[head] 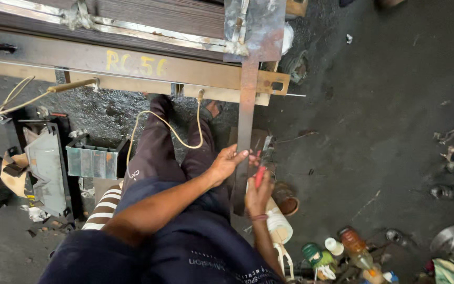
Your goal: The person uses pliers to adjust a metal bar clamped to a workbench, then welds the bar with a welding torch, producing sparks. The person continues to adjust and weld the metal bar multiple times.
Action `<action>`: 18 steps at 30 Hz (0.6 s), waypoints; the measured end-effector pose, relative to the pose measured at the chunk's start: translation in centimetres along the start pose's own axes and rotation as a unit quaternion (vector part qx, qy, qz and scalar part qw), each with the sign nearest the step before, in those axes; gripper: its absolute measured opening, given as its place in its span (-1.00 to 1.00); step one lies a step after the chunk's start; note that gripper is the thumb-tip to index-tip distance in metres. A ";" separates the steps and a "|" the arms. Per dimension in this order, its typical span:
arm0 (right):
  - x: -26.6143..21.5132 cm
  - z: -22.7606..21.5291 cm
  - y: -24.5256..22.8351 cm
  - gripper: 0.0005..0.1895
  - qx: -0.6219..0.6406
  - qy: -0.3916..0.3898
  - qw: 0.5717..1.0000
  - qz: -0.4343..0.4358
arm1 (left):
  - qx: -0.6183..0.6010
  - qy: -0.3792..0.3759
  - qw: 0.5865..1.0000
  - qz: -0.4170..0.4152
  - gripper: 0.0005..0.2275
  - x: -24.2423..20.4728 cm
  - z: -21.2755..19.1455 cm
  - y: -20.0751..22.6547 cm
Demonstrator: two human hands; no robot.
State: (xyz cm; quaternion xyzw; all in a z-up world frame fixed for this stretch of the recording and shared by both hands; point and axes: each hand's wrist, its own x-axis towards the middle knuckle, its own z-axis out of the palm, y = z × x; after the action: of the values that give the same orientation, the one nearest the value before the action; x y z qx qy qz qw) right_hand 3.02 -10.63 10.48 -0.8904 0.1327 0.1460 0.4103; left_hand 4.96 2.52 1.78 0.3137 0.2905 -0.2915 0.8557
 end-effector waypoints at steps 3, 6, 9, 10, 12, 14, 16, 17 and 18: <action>-0.3 0.7 0.5 -0.53 -0.051 0.011 0.998 -0.018 | 0.097 -0.015 0.993 0.059 -0.76 -0.9 0.4 0.5; 0.9 -2.4 -0.9 -0.65 -0.035 -0.041 0.998 -0.039 | 0.358 0.090 0.927 0.074 -0.65 -3.0 1.5 2.6; 1.3 -7.3 -3.4 -0.84 0.002 -0.144 0.989 -0.030 | 0.526 0.171 0.787 0.275 -0.62 -6.9 3.4 5.8; 1.6 -8.2 -4.2 -0.86 0.051 -0.181 0.982 -0.011 | 0.554 0.172 0.720 0.381 -0.63 -7.7 4.0 7.4; 2.1 -9.4 -5.4 -0.80 0.202 -0.240 0.949 0.018 | 0.527 0.143 0.704 0.454 -0.60 -7.8 5.8 10.4; 2.8 -9.0 -6.1 -0.60 0.399 -0.272 0.875 0.034 | 0.491 0.085 0.781 0.376 -0.61 -8.4 7.8 12.0; 4.2 -6.8 -6.6 -0.55 0.341 -0.146 0.928 -0.031 | 0.421 -0.021 0.897 0.135 -0.67 -9.1 9.1 12.7; 4.9 -5.4 -7.0 -0.50 0.309 -0.081 0.946 -0.063 | 0.440 -0.008 0.877 0.195 -0.64 -9.6 9.5 12.8; 5.2 -4.3 -7.3 -0.51 0.333 -0.088 0.938 -0.044 | 0.455 0.001 0.854 0.253 -0.61 -10.3 9.9 12.5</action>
State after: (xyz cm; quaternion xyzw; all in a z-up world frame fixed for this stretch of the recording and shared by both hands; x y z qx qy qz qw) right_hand 11.06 -9.97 16.29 -0.6911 0.0978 0.1531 0.6995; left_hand 9.79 6.70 19.71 0.7310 0.0371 -0.1641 0.6613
